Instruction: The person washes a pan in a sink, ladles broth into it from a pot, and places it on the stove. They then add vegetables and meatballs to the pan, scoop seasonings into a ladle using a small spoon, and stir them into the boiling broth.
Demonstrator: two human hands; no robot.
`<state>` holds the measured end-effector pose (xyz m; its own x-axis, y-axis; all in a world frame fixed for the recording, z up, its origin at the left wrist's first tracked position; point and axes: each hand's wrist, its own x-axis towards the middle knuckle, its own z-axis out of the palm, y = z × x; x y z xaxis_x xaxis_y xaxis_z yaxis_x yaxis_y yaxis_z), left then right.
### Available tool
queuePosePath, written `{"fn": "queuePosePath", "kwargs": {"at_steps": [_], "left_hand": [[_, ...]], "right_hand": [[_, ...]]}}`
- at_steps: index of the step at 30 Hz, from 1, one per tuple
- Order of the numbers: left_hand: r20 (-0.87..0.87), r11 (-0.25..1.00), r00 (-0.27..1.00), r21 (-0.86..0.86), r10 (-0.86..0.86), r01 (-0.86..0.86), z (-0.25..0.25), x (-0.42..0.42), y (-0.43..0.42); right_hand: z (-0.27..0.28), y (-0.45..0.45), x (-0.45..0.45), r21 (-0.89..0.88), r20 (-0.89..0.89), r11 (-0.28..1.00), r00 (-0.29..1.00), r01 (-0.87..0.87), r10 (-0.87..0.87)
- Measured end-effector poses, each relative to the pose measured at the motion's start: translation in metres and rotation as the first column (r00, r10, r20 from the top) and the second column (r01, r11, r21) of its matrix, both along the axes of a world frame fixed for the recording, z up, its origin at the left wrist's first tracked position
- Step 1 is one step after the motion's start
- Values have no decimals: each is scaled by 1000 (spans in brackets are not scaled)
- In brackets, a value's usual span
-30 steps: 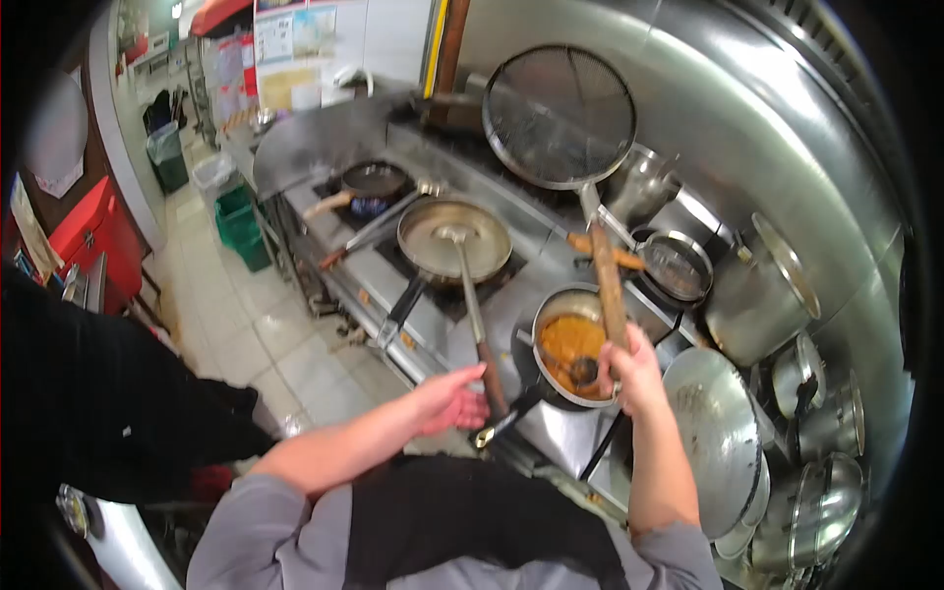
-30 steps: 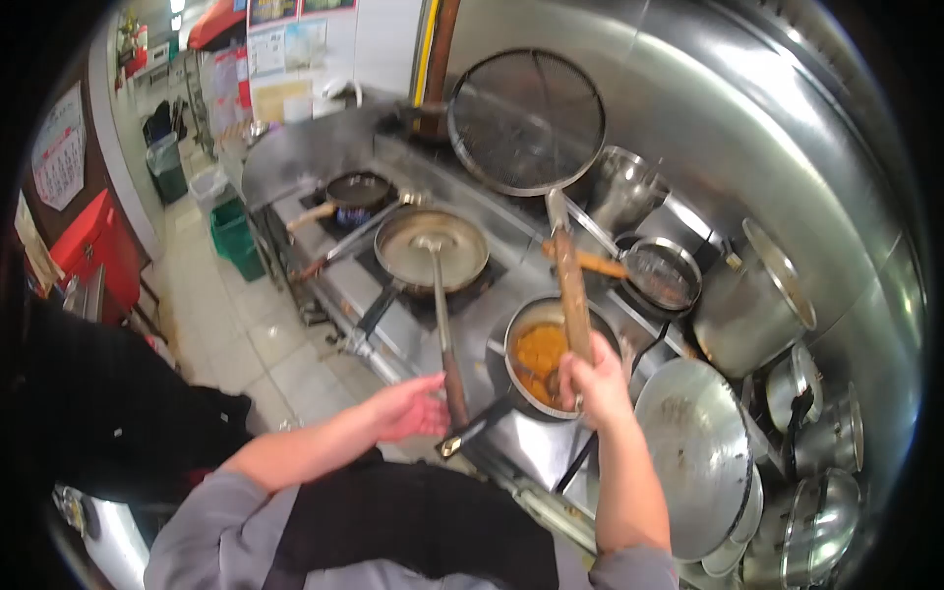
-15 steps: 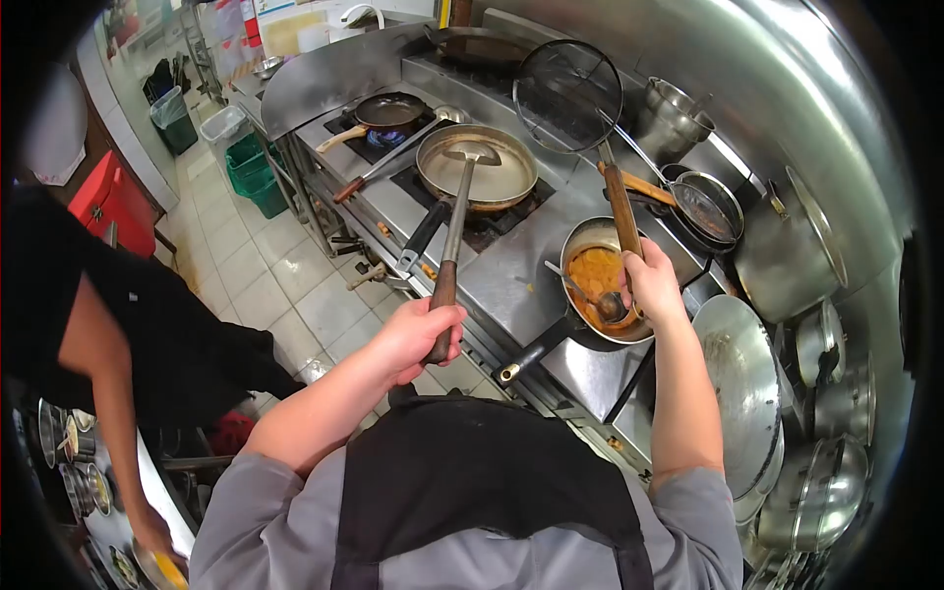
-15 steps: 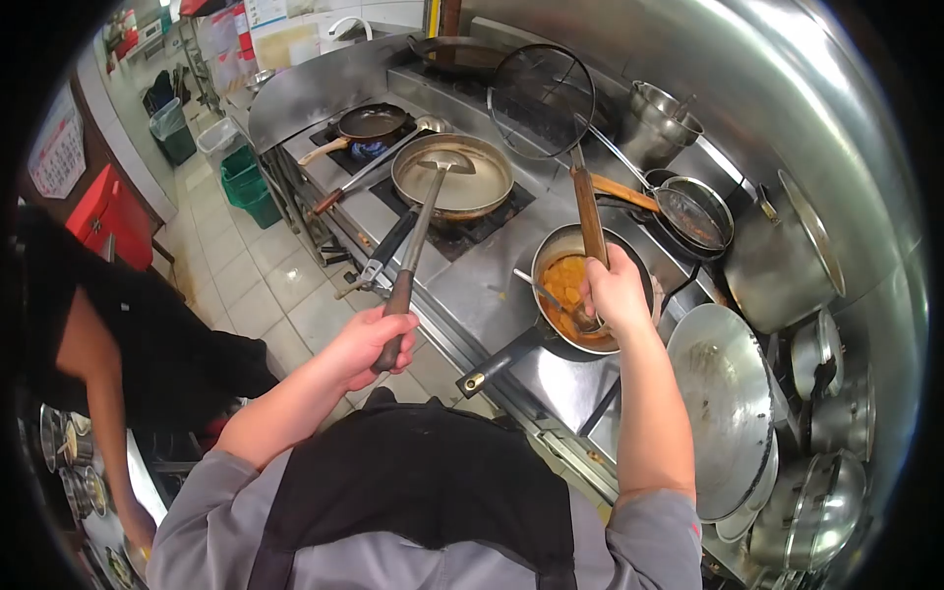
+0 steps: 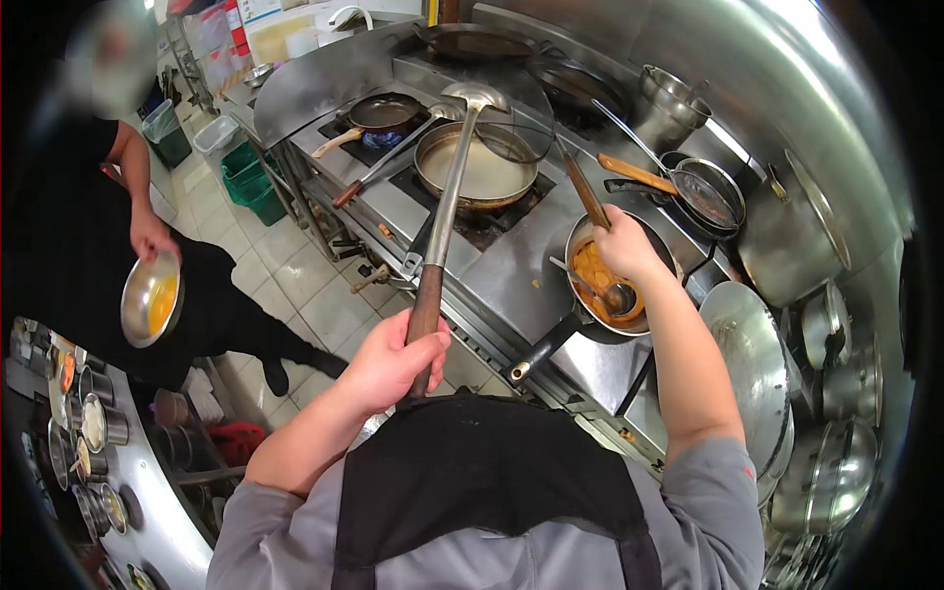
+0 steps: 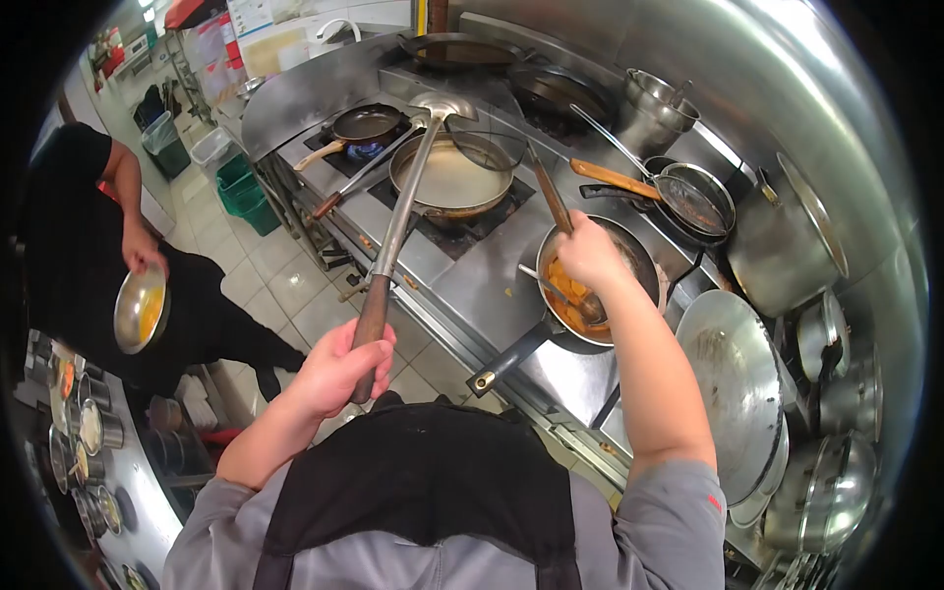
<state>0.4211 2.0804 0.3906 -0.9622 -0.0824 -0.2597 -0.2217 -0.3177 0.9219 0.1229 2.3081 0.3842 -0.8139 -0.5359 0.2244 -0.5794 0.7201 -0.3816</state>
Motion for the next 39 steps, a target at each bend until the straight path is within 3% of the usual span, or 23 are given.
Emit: {"fn": "queuePosePath", "kwargs": {"at_steps": [3, 4, 5, 7, 8, 11, 16, 20, 23, 28, 31, 36, 37, 39], "left_hand": [[-16, 1000, 1000, 27, 3, -3, 1, 4, -4], [-23, 1000, 1000, 22, -1, 2, 2, 5, -5], [-32, 1000, 999, 16, -5, 5, 2, 6, -7], [-44, 1000, 999, 8, -8, 8, 3, 7, -10], [-45, 1000, 999, 6, -8, 9, 2, 8, -12], [-52, 1000, 998, -11, -19, 18, 1, 10, -15], [-66, 1000, 997, -14, -28, 28, 2, 10, -19], [-87, 1000, 996, 4, -28, 28, 2, 10, -23], [-97, 1000, 995, -4, -25, 25, 2, 9, -26], [-98, 999, 995, -43, -15, 11, 4, 8, -26], [-94, 999, 995, -48, -13, 9, 4, 8, -26], [-88, 999, 996, -33, -32, 29, 4, 8, -28], [-84, 999, 996, -37, -28, 25, 4, 8, -28], [-73, 999, 997, -46, -19, 15, 4, 9, -28]], "right_hand": [[6, -19, 12, 83, 173, 990, 977, 115, -128], [-8, -22, 8, 93, 24, 994, 998, 58, -60], [-9, -21, 8, 66, 225, 994, 970, 82, -95], [23, -35, 32, 26, 591, 990, 797, 137, -125], [10, -32, 22, -95, 675, 989, 738, 116, -22], [25, -36, 25, -121, 845, 976, 534, 179, 7], [43, -34, 25, -266, 918, 917, 367, 296, 147], [51, -24, 36, -358, 919, 829, 321, 430, 231], [61, -17, 42, -403, 894, 829, 359, 387, 267], [60, -17, 28, -244, 778, 947, 626, 209, 63], [51, -24, 27, 4, 460, 992, 881, 124, -112], [13, -31, 29, 225, -13, 972, 998, 67, -66], [18, -31, 30, 184, 205, 981, 974, 56, -94], [38, -34, 38, 99, 606, 993, 788, 60, -108]]}}
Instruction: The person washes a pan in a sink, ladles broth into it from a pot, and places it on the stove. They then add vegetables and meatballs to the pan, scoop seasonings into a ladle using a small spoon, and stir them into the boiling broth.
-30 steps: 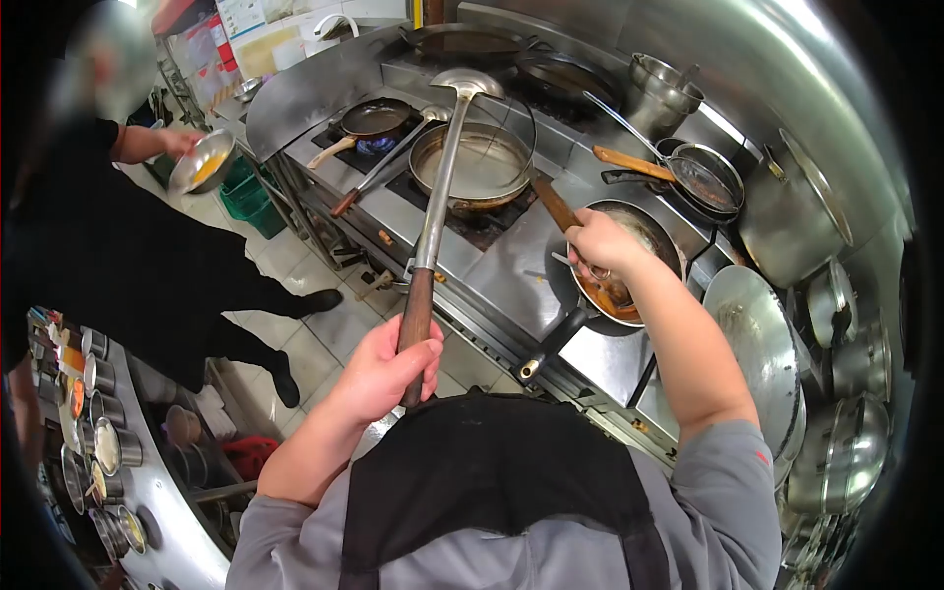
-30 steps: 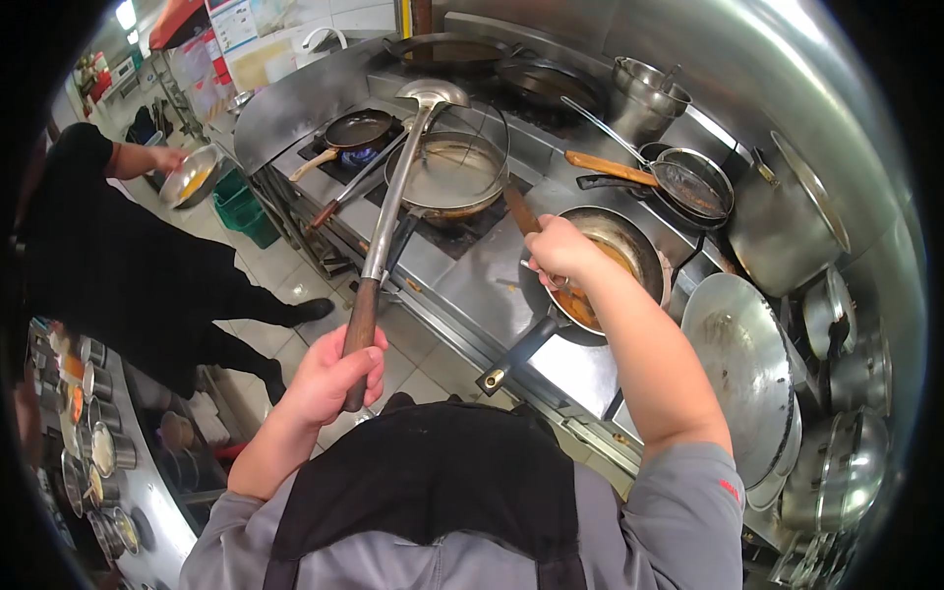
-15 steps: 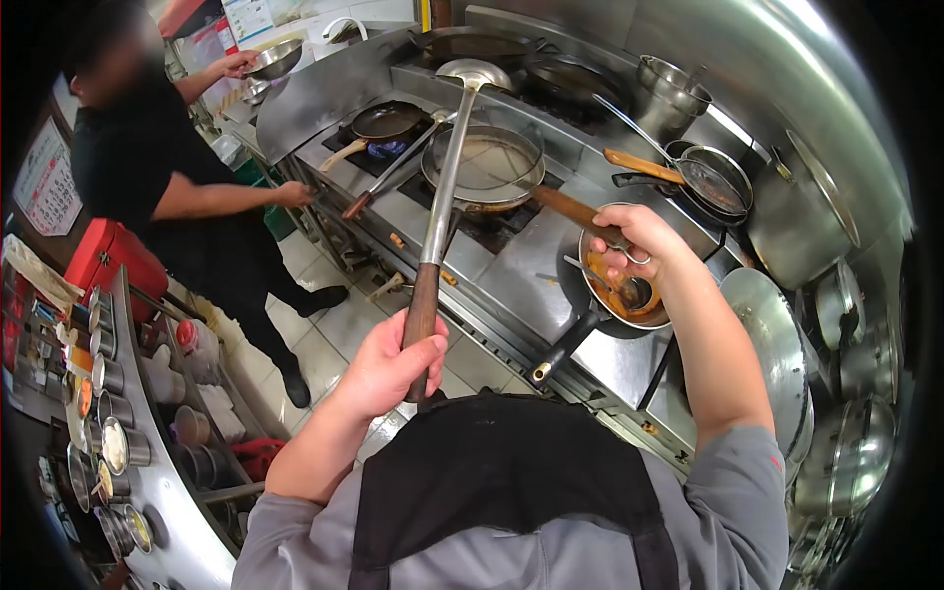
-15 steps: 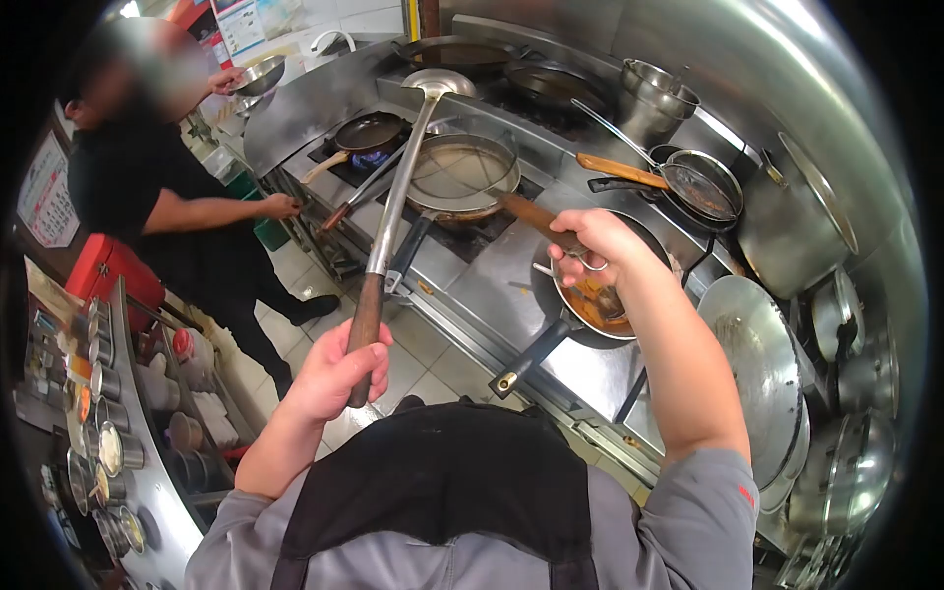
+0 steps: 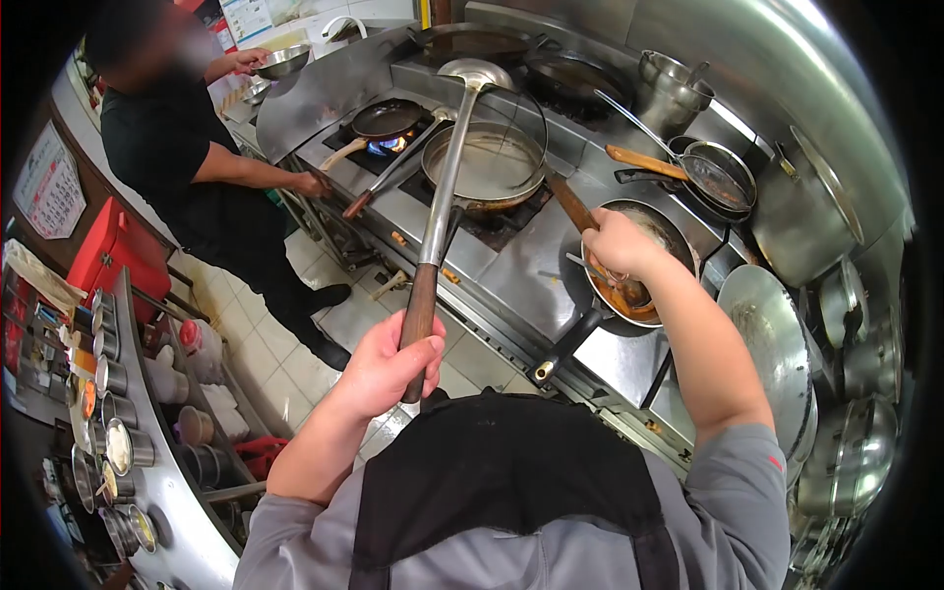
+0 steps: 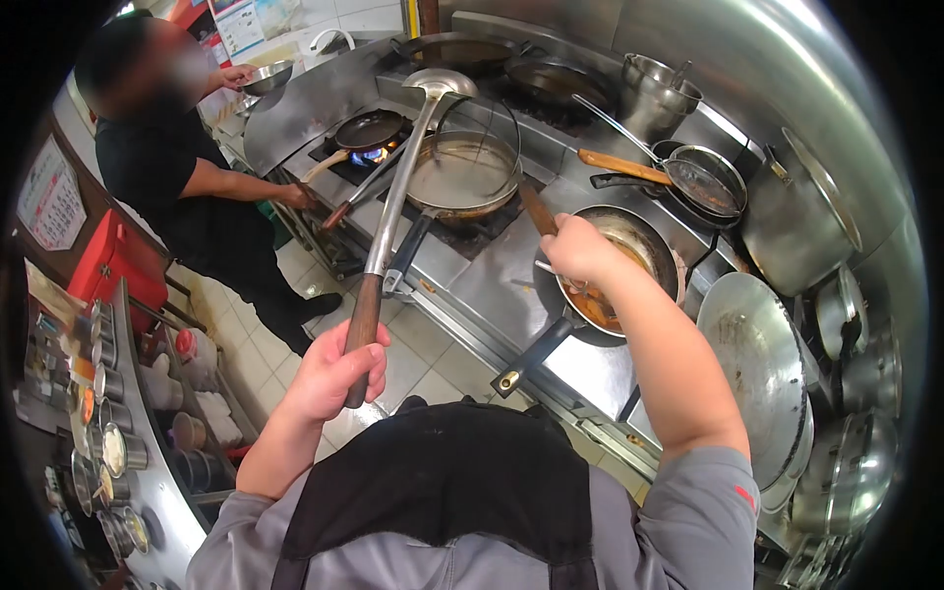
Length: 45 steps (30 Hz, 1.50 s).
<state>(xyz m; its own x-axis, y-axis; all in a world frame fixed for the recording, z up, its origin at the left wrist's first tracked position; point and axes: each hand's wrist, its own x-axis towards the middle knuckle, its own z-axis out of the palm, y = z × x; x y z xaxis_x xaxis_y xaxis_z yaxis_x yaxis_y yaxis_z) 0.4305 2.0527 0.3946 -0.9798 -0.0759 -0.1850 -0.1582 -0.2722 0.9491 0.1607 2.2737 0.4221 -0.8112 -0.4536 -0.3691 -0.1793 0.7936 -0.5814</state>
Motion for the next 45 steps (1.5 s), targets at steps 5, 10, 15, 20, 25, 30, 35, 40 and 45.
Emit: {"fn": "queuePosePath", "kwargs": {"at_steps": [5, 10, 15, 20, 25, 30, 35, 40, 45], "left_hand": [[2, 1000, 1000, 18, 8, -8, -2, 2, -3], [-4, 999, 1000, 27, 22, -22, 0, 2, -4], [3, 999, 999, 13, 43, -43, -1, 3, -6], [8, 999, 999, 25, 45, -46, -3, -1, -6], [37, 998, 998, 47, 50, -52, -15, -6, -2], [102, 996, 993, 61, 51, -58, -20, -6, 1], [155, 995, 984, 19, 89, -93, -23, -6, 11], [183, 994, 978, -22, 105, -103, -27, -13, 28], [184, 994, 977, -47, 103, -96, -33, -25, 41]], "right_hand": [[10, 1, 0, -265, 363, 955, 931, 135, -31], [10, 12, -2, -440, 550, 828, 833, 349, -60], [23, 25, -1, -509, 554, 774, 831, 376, -39], [67, 40, -22, -572, 314, 762, 939, 305, -140], [136, 63, -64, -600, 73, 722, 922, 345, -380], [176, 100, -124, -797, 0, 527, 871, 296, -491], [182, 144, -194, -855, 125, 373, 841, 361, -527], [145, 180, -276, -864, 305, 258, 857, 433, -416], [112, 169, -300, -863, 464, 88, 850, 497, -250]]}}
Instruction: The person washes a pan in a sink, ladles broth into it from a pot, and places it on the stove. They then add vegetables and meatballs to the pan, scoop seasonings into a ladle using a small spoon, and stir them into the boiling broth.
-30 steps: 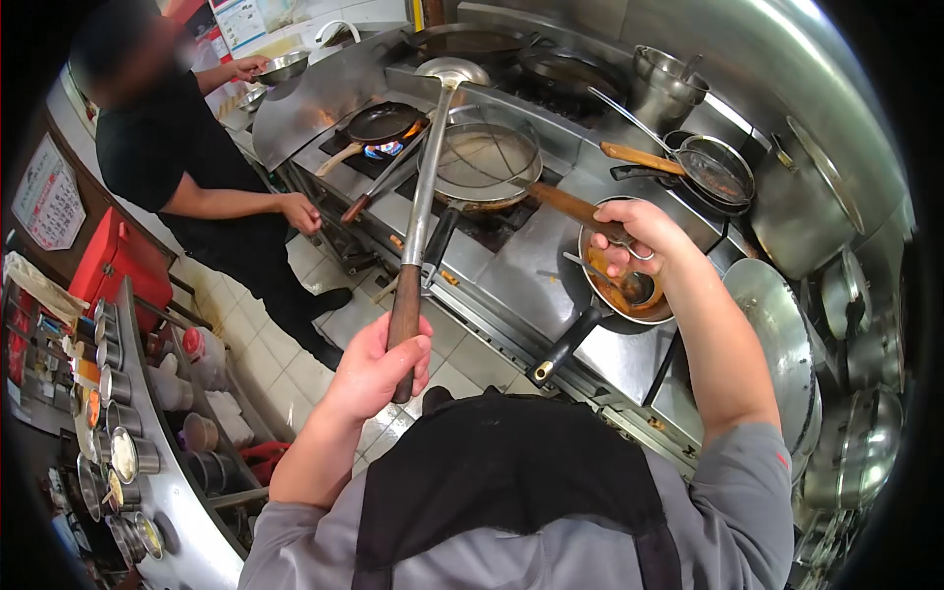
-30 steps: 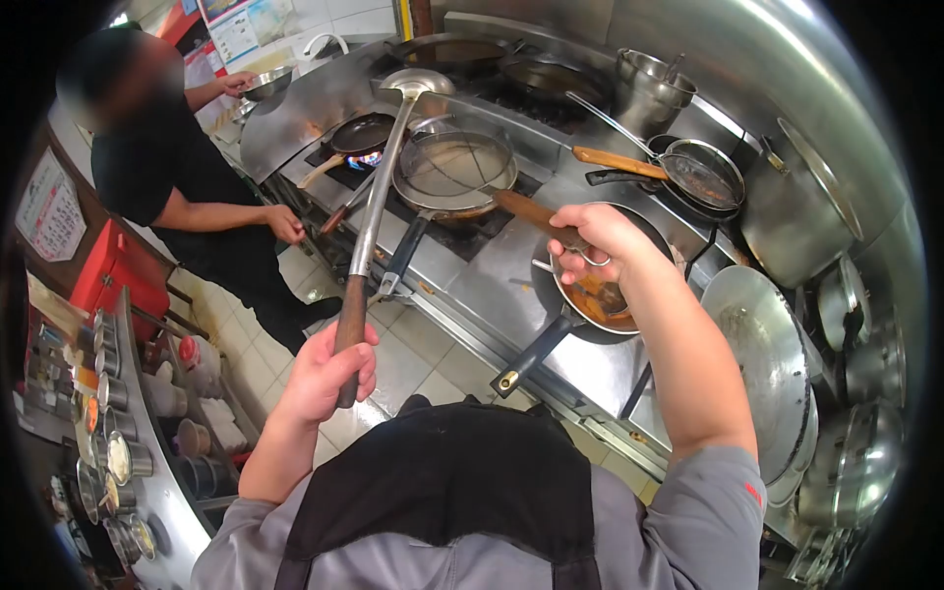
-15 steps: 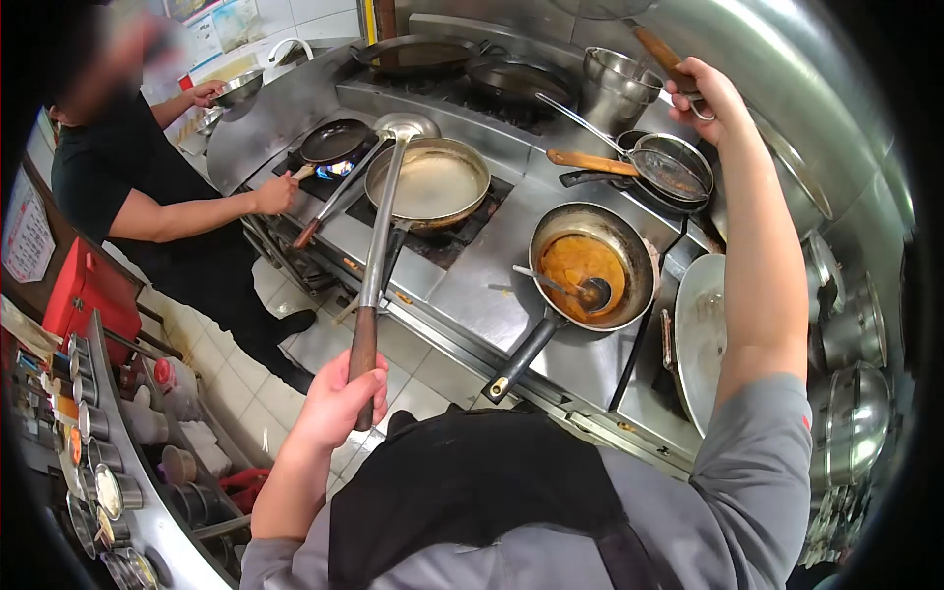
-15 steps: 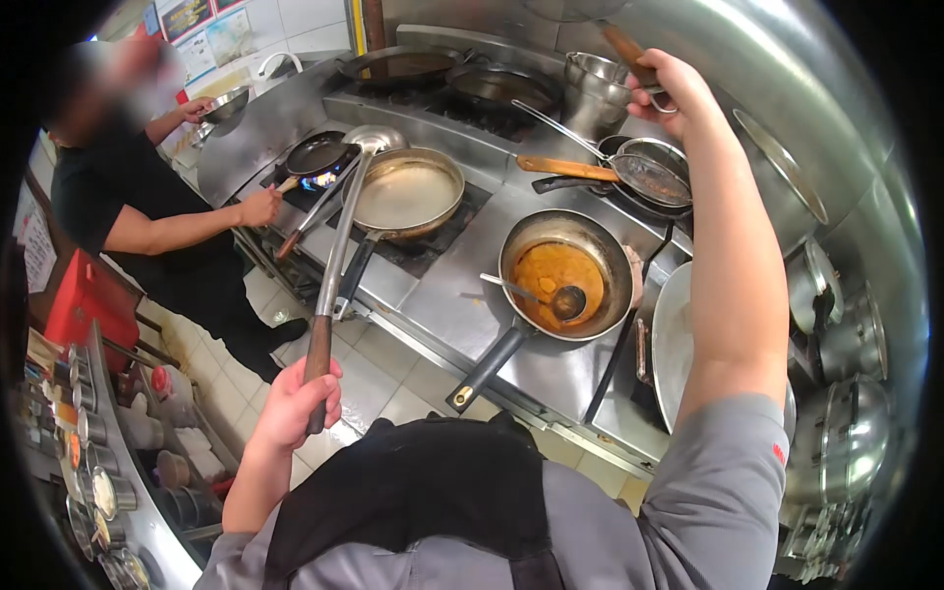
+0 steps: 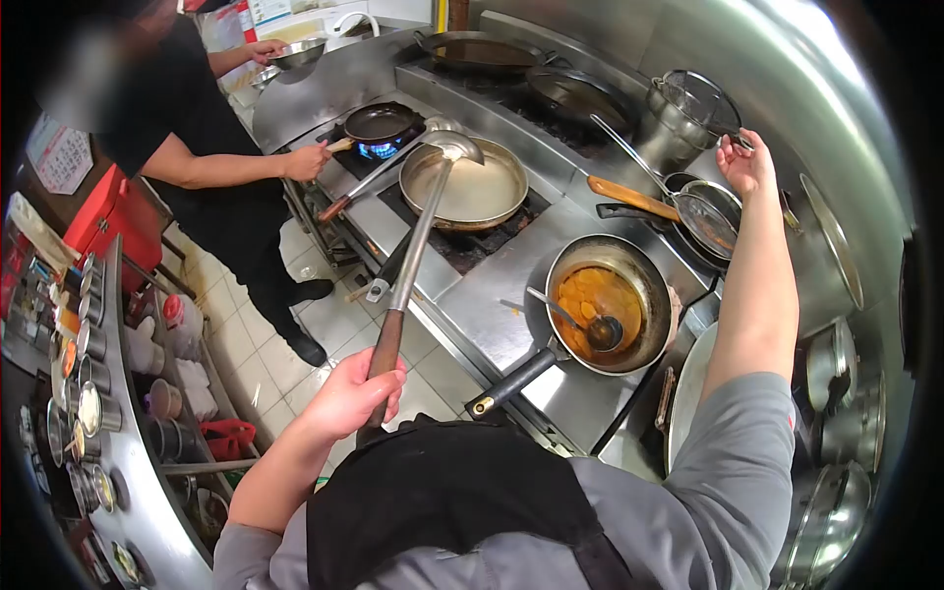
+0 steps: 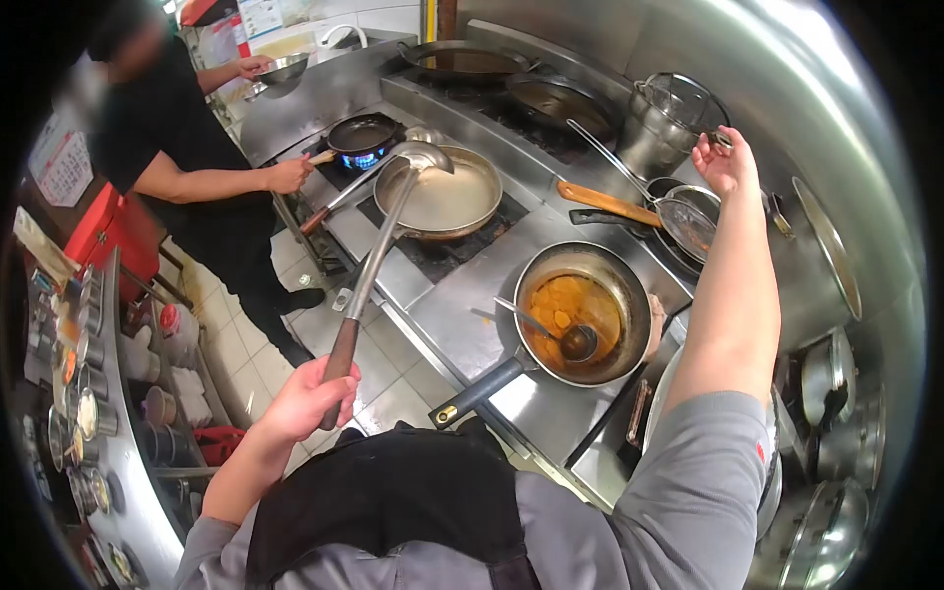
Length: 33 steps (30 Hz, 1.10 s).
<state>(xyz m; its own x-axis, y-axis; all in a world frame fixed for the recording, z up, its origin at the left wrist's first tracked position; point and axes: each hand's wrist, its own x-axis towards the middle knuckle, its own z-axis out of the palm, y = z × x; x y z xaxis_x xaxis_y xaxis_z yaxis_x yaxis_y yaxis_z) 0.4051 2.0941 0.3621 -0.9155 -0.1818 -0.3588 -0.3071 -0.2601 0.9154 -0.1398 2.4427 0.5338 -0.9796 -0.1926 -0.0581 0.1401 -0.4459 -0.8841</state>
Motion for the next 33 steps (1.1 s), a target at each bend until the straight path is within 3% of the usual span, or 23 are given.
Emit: {"fn": "queuePosePath", "kwargs": {"at_steps": [8, 11, 13, 17, 21, 23, 25, 27, 31, 33], "left_hand": [[70, 999, 997, 34, -25, 23, -14, -33, -3], [67, 997, 997, 71, -39, 35, -29, -46, -6], [52, 996, 996, 55, -66, 64, -38, -54, -6], [80, 990, 993, -104, -84, 92, -60, -67, -8], [69, 999, 997, 30, -36, 34, -72, -75, -10], [79, 976, 992, 201, -102, 85, -81, -77, -18], [63, 976, 989, 182, -131, 117, -87, -81, -22], [62, 972, 985, 182, -161, 147, -86, -83, -26], [80, 938, 965, 269, -249, 220, -76, -82, -34], [68, 913, 956, 323, -287, 251, -80, -81, -41]], "right_hand": [[-18, -4, 16, -79, -58, 990, 992, -119, 114], [-29, 4, 35, -2, -34, 1000, 999, 14, -14], [-38, 18, 47, 52, -47, 997, 997, -66, 68], [-51, 46, 77, 297, -87, 954, 994, -35, 64], [-56, 34, 162, 338, -132, 939, 984, -70, 121], [-63, 16, 206, 426, -148, 899, 973, -97, 175], [-73, -11, 257, 502, -187, 864, 969, -47, 162], [-94, -29, 302, 579, -118, 812, 977, -78, 178], [-181, -33, 376, 687, 301, 558, 881, -466, 365], [-221, -56, 412, 636, 542, 536, 816, -555, 201]]}}
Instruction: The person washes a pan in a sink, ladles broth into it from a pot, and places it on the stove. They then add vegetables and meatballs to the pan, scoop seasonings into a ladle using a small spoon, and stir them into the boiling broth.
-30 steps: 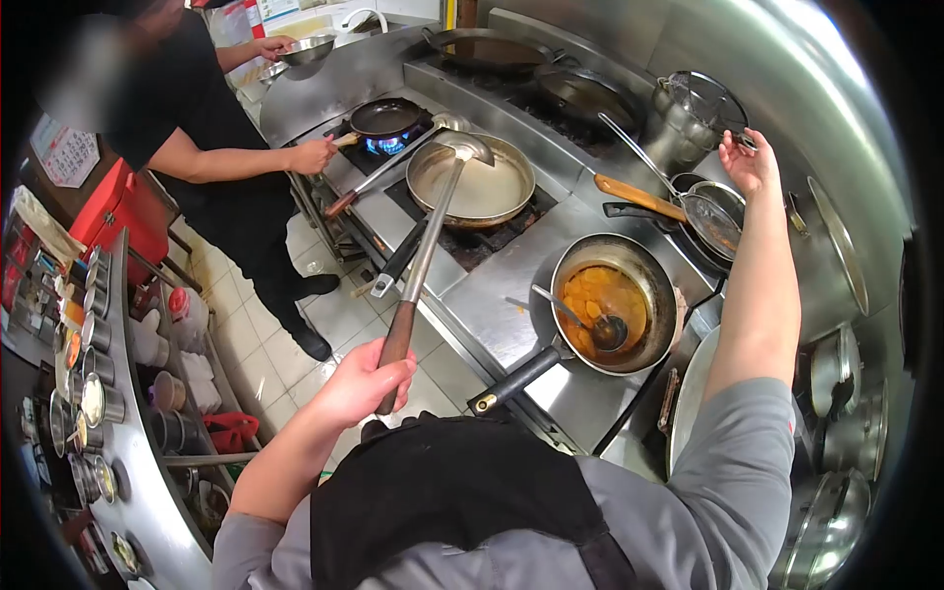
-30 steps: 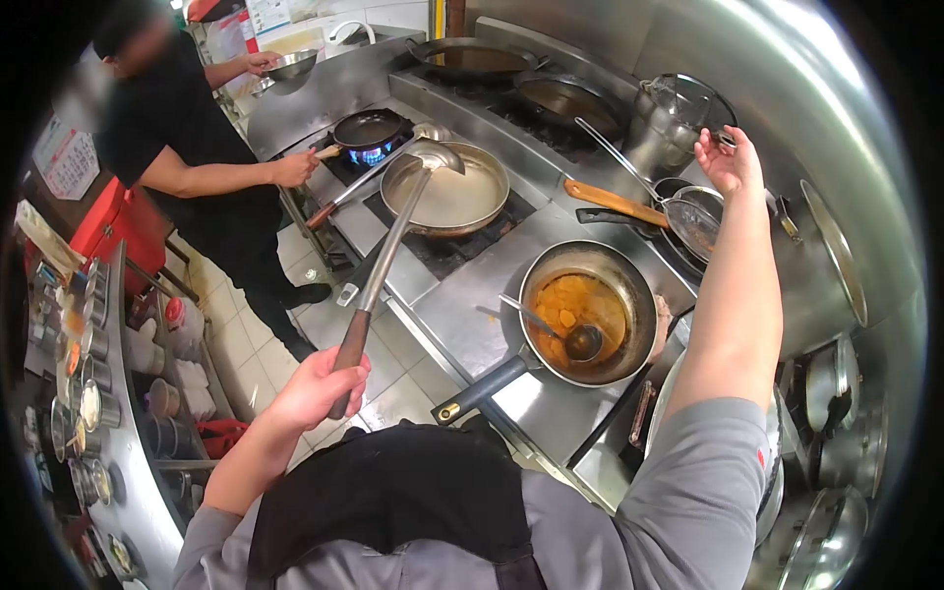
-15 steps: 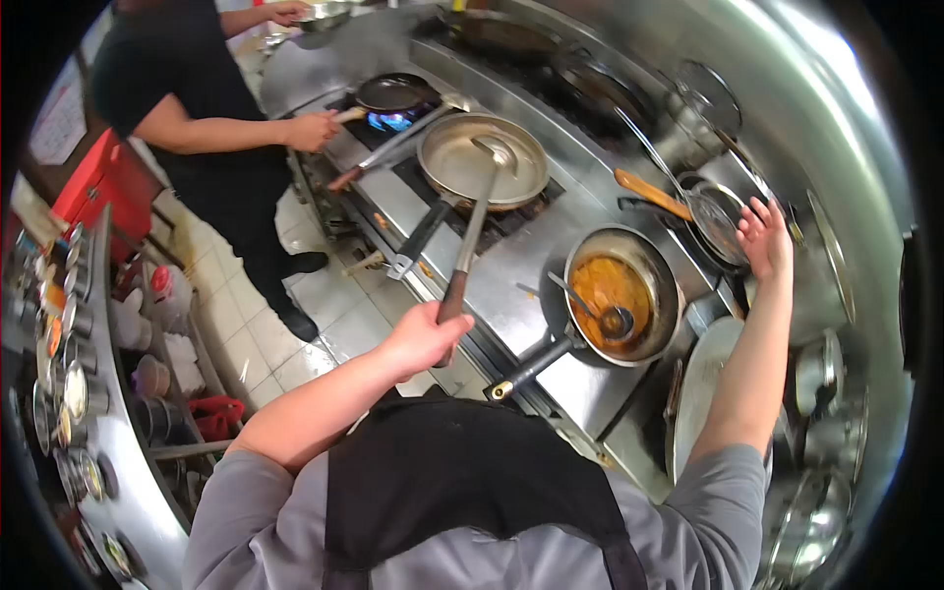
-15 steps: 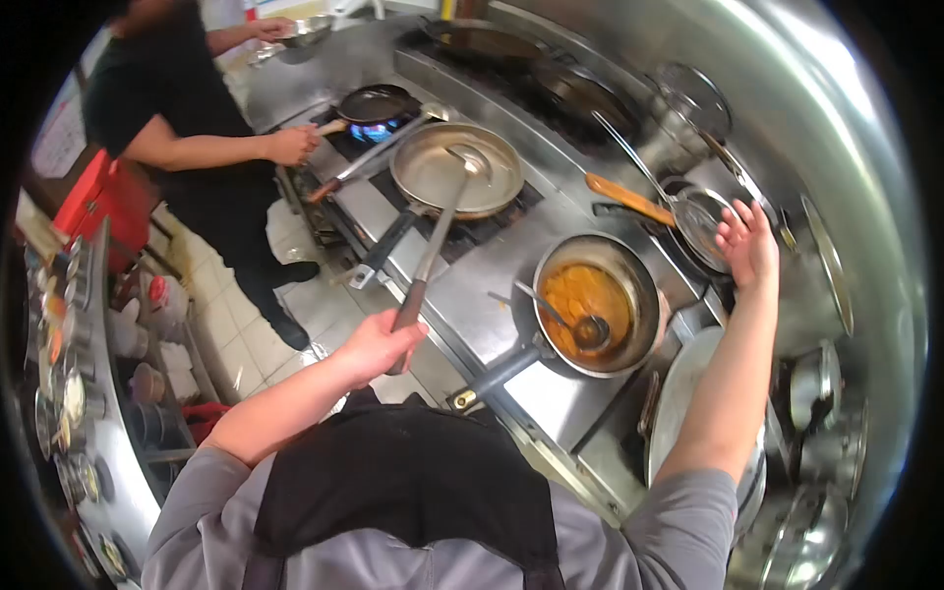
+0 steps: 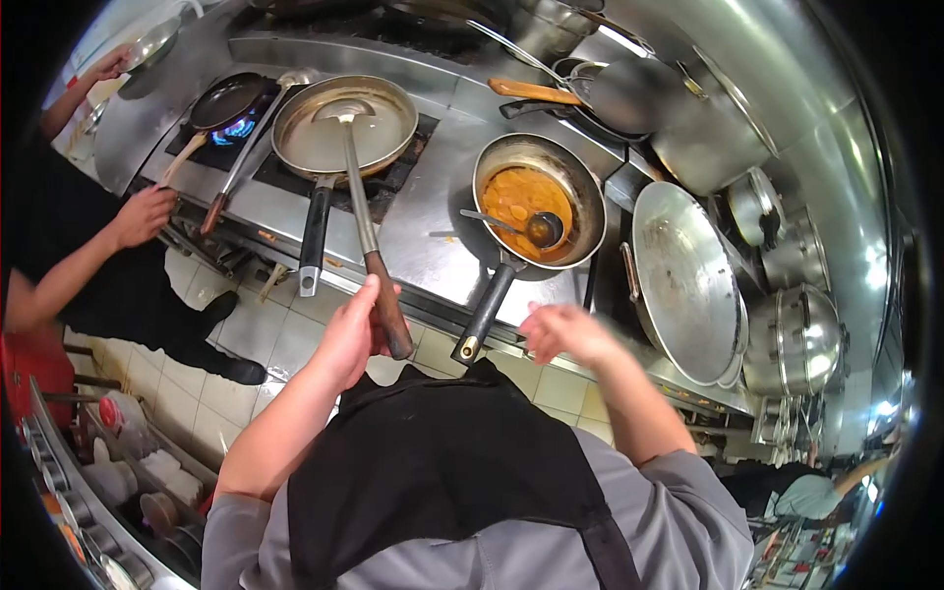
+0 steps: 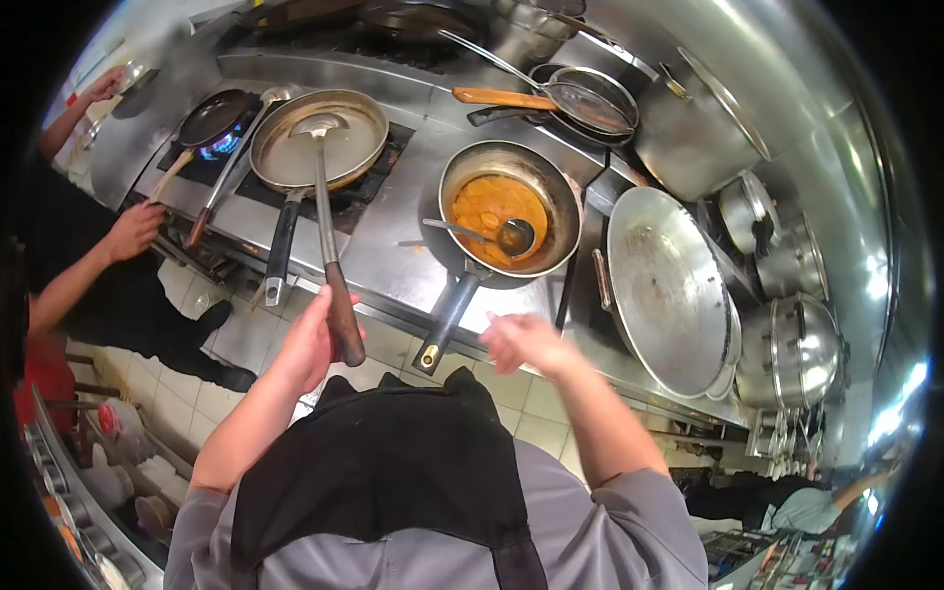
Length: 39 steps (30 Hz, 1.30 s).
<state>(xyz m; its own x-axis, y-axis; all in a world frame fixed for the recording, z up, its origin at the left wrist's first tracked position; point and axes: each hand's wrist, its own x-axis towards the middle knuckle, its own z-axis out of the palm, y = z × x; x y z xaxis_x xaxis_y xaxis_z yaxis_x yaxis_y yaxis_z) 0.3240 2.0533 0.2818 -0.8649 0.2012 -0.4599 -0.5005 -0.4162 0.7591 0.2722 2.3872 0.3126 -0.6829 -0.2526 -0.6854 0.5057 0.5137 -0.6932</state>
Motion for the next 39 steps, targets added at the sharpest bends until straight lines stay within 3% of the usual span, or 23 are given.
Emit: {"fn": "queuePosePath", "kwargs": {"at_steps": [3, 6, 8, 12, 21, 26, 30, 33, 36, 37, 39], "left_hand": [[-13, 993, 994, 48, -110, 111, -19, 6, -17], [40, 995, 995, 5, -96, 96, -32, 18, -25], [83, 994, 994, -77, -70, 77, -29, 28, -26], [105, 995, 994, -86, -35, 44, -46, 47, -38], [219, 988, 976, -144, -16, 49, -81, 65, -55], [205, 971, 978, -222, -47, 94, -89, 64, -55], [205, 944, 979, -320, -10, 77, -97, 74, -52], [212, 886, 975, -461, 59, 47, -115, 85, -54], [243, 797, 963, -601, 116, 56, -158, 115, -68], [234, 796, 954, -605, 189, -10, -176, 131, -73], [179, 681, 971, -732, 162, 21, -234, 170, -96]], "right_hand": [[-37, -51, 36, -276, 194, 920, 954, 278, -230], [-75, -90, 38, -598, 307, 649, 883, 470, -356], [-75, -100, 34, -584, 215, 615, 832, 530, -512], [-51, -98, 32, -558, 210, 502, 698, 661, -685], [-86, -42, 10, -517, -7, 576, 670, 633, -742], [-74, -9, 13, -497, 12, 666, 772, 556, -636], [-38, 9, 15, -326, 85, 764, 822, 557, -563], [-47, 33, 13, -36, -238, 896, 867, 442, -437], [-68, 55, 17, 67, -719, 940, 669, 334, -186], [-63, 50, 17, -23, -705, 959, 676, 283, -216], [-33, 39, 18, -199, -652, 964, 711, 175, -263]]}}
